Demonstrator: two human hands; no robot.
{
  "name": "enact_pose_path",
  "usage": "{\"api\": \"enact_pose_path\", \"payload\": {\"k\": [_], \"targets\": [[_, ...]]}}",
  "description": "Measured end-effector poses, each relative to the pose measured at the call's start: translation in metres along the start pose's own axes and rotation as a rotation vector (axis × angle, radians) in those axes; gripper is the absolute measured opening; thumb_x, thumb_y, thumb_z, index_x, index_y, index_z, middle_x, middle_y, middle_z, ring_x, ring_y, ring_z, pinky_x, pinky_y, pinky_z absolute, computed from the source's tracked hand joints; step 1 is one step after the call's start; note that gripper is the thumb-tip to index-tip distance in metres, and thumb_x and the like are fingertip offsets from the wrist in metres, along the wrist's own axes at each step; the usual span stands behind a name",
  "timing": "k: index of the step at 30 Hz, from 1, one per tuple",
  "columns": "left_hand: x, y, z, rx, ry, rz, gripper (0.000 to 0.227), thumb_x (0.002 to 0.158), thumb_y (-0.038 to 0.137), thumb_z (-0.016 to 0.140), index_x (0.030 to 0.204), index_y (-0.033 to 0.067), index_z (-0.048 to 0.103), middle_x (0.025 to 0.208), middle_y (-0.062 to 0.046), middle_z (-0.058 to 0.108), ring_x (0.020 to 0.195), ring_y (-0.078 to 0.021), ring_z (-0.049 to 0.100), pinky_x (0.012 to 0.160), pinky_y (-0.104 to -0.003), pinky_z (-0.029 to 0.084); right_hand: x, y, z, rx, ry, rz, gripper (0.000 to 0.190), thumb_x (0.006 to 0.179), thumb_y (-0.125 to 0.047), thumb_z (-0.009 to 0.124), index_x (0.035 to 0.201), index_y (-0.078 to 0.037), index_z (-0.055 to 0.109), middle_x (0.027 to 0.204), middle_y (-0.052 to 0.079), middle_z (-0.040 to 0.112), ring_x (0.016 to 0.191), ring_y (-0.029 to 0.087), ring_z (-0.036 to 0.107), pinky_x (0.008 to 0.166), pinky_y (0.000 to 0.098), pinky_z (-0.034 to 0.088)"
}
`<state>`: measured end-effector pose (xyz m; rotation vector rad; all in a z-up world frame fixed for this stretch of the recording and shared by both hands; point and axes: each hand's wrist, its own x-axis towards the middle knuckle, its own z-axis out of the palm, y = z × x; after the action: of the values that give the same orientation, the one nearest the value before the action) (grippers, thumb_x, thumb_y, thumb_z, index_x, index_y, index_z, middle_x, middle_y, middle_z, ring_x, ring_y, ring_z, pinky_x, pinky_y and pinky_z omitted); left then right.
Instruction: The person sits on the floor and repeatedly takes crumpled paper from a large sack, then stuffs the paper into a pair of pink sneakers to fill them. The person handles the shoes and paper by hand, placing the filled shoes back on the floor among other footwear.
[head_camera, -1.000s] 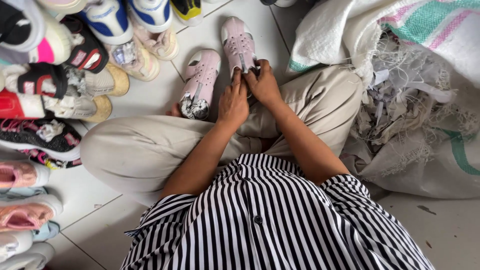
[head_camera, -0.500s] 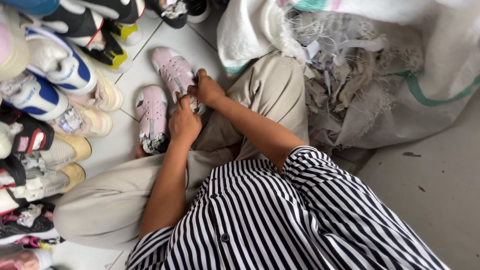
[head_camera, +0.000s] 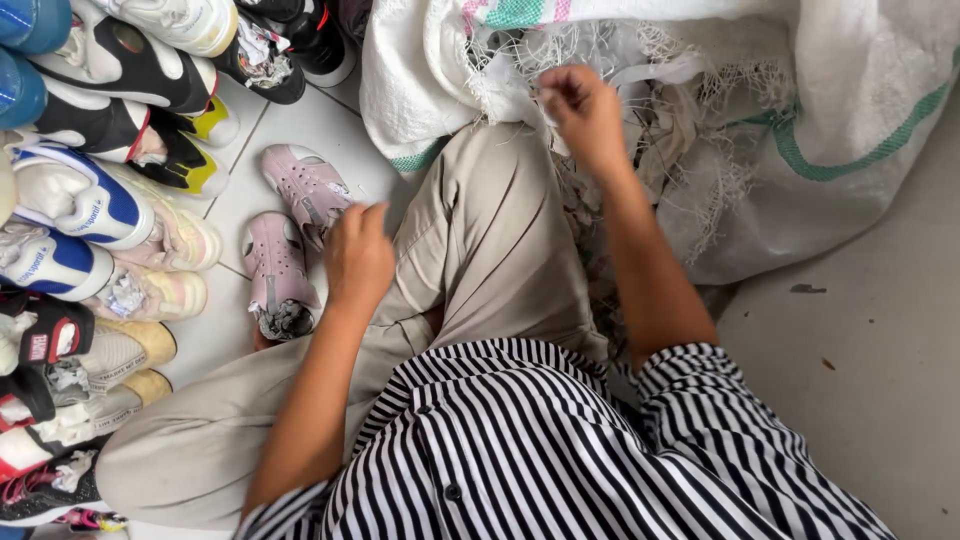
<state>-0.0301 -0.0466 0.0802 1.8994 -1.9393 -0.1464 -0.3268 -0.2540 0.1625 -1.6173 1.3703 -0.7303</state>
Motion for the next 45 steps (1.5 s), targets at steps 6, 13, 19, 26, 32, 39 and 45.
{"api": "enact_pose_path", "payload": {"k": [6,13,19,26,32,39,45], "targets": [[0.132,0.097,0.006,-0.159,0.013,0.526,0.025,0.089,-0.009,0.055,0.111,-0.0045,0.065,0.130,-0.022,0.059,0.119,-0.0415,0.059,0.095,-0.050,0.055,0.086,0.092,-0.011,-0.387,0.030,-0.464,0.027,0.090,0.011,0.062,0.104,-0.004,0.080,0.104,0.013,0.076,0.097,0.029,0.070,0.081,0.0401,0.061],[0.211,0.109,0.041,0.226,-0.445,0.334,0.050,0.099,0.012,0.049,0.149,0.0181,0.052,0.157,-0.029,0.039,0.142,-0.0552,0.034,0.120,-0.064,0.018,0.112,0.094,-0.012,-0.793,0.039,-0.223,0.025,0.095,-0.029,0.076,0.087,-0.006,0.071,0.090,0.010,0.072,0.102,0.036,0.062,0.110,0.0549,0.030],[0.203,0.083,0.059,0.332,-0.486,0.170,0.044,0.102,0.052,0.053,0.107,0.0152,0.077,0.170,-0.025,0.014,0.156,-0.0411,0.015,0.124,-0.060,0.000,0.141,0.157,0.020,-1.095,0.059,-0.165,0.056,0.087,-0.071,0.073,0.097,-0.016,0.079,0.095,0.017,0.072,0.110,0.047,0.055,0.104,0.0682,0.034],[0.195,0.074,0.074,0.377,-0.200,0.205,0.041,0.099,0.051,0.064,0.104,0.0125,0.075,0.167,-0.026,0.024,0.154,-0.0401,0.023,0.126,-0.059,0.009,0.093,0.045,-0.033,-0.571,-0.407,0.209,0.020,0.100,-0.020,0.065,0.116,-0.008,0.067,0.118,0.017,0.058,0.100,0.030,0.046,0.078,0.0429,0.042],[0.225,0.086,0.087,0.443,-0.062,0.176,0.039,0.098,0.040,0.066,0.123,0.0098,0.068,0.120,-0.010,0.058,0.113,-0.0318,0.049,0.108,-0.054,0.032,0.047,0.030,-0.097,-0.225,-0.331,0.235,0.032,0.101,-0.034,0.068,0.112,-0.005,0.060,0.108,0.008,0.059,0.098,0.024,0.060,0.080,0.0331,0.050],[0.261,0.097,0.110,0.264,-0.259,-0.013,0.031,0.089,0.038,0.065,0.116,0.0249,0.075,0.118,-0.009,0.051,0.114,-0.0330,0.043,0.106,-0.051,0.022,0.019,0.017,-0.099,-0.226,-0.030,0.115,0.029,0.102,-0.033,0.066,0.111,-0.006,0.061,0.161,0.030,0.022,0.153,0.049,0.011,0.116,0.0697,0.027],[0.253,0.088,0.124,0.006,-0.018,0.136,0.010,0.087,0.023,0.078,0.088,0.0154,0.072,0.103,-0.007,0.054,0.096,-0.0263,0.048,0.099,-0.053,0.024,0.034,0.052,-0.099,-0.325,0.202,-0.180,0.018,0.103,0.002,0.064,0.120,-0.001,0.059,0.120,0.026,0.046,0.128,0.064,0.040,0.103,0.0620,0.039]]}}
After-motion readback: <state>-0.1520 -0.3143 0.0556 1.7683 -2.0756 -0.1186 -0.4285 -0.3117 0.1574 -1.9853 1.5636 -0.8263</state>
